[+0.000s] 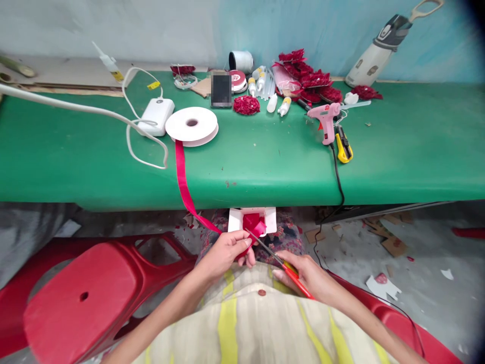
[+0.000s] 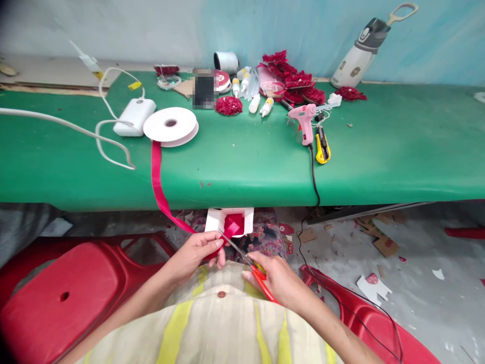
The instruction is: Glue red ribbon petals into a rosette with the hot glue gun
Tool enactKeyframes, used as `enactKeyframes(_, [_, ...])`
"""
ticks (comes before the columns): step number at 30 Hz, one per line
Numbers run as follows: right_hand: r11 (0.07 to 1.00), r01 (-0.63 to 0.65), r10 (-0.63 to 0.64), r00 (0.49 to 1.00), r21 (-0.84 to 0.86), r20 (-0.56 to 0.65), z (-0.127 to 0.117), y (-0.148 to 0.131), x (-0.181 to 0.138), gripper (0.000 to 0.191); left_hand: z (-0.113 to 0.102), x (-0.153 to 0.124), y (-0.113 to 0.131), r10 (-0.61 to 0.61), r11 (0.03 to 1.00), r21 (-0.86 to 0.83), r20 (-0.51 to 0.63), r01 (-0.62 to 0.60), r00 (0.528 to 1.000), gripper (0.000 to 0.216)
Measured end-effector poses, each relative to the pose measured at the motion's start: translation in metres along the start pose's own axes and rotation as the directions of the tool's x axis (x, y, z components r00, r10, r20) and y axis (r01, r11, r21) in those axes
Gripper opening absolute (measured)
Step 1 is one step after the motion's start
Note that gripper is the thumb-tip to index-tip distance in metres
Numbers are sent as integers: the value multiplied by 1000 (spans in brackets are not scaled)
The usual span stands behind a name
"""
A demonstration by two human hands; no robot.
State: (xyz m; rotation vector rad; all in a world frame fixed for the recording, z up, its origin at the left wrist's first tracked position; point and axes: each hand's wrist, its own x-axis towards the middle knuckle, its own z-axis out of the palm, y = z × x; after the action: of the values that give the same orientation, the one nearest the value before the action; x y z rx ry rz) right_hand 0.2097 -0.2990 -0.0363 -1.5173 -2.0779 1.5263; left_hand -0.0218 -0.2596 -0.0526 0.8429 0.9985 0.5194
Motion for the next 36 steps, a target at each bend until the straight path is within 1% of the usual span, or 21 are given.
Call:
enactKeyframes(4, [997,-31,31,999,-64,8,-3,-2,1,29,-3,3,-2,-13,999,-30,-3,13,1000,28])
enactKeyframes(8, [992,-56,55,998,-117,-10,-3,-1,4,23,-4,5,-4,-32,999,-38,-15,31,999,29])
enactKeyframes(10, [989,-68,65,998,-133,-28,-2,1,5,24,-6,5,-5,-47,998,-38,-33,46,998,27])
enactKeyframes(13, [991,-82,76,995,-109,-63,1,8,6,26,-7,3,-6,-55,998,-47,-65,52,996,21])
enactKeyframes(16, [998,-63,61,996,-21,-67,2,13,4,28,-8,-2,-6,-37,996,-78,-58,32,998,15])
enactKeyframes(18, [999,-29,32,997,38,-70,3,15,2,29,-6,-5,-4,-16,994,-107,-29,13,999,22])
enactKeyframes(21, [996,35,-29,997,88,-74,4,17,1,27,-2,-9,0,33,988,-152,-12,-34,999,44])
enactKeyframes(23, [992,44,-34,996,120,-83,6,18,0,25,0,-11,3,67,983,-171,-25,-70,997,54])
enactKeyframes(24, [988,33,-17,994,149,-109,7,17,1,24,2,-11,4,80,981,-173,-29,-84,996,58])
enactKeyframes(27, [960,9,67,963,279,-261,9,7,4,28,6,-14,8,97,984,-148,9,-95,995,63])
enactKeyframes(29, [930,59,73,938,363,-339,9,-6,10,33,11,-15,11,97,989,-124,83,-86,992,64])
enactKeyframes(31, [894,129,42,929,429,-368,8,-23,18,38,16,-17,15,95,992,-102,169,-79,981,63])
enactKeyframes(33, [866,171,20,927,471,-374,7,-36,25,39,20,-18,18,90,994,-78,218,-75,972,60])
enactKeyframes(34, [860,180,18,924,477,-381,7,-41,29,37,21,-19,20,87,995,-62,216,-76,973,57])
enactKeyframes(36, [869,195,16,907,455,-421,7,-45,35,33,20,-19,22,76,997,-12,173,-75,982,45])
